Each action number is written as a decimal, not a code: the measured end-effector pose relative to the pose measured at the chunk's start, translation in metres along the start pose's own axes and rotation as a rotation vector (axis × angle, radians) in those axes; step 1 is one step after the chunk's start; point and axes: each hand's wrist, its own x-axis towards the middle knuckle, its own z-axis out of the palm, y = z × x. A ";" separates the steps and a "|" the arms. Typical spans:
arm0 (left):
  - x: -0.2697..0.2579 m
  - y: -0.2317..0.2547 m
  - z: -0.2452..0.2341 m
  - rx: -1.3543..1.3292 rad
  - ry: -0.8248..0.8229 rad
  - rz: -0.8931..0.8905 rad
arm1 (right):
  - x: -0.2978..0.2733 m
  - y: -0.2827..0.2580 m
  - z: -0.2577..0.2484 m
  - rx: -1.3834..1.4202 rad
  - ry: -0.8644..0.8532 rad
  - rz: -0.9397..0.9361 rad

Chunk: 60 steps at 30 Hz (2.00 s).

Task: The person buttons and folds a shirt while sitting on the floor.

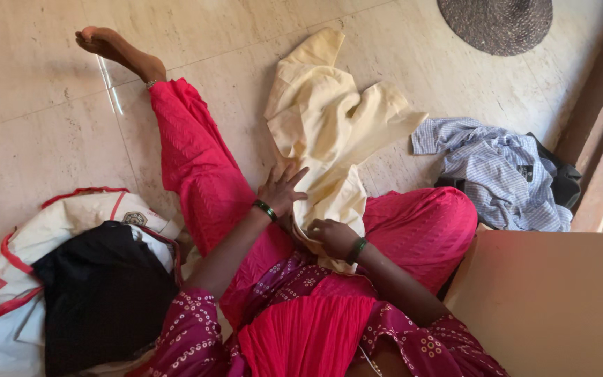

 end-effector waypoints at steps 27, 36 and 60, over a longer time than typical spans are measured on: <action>-0.148 -0.010 -0.296 -1.353 0.068 0.918 | -0.252 -0.021 -0.270 0.543 0.400 0.513; -0.071 -0.080 -0.049 -0.652 0.598 -0.763 | -0.087 0.154 -0.164 0.160 0.949 0.804; 0.049 0.080 0.082 -1.775 0.469 -0.519 | 0.044 0.088 0.004 0.903 0.957 0.624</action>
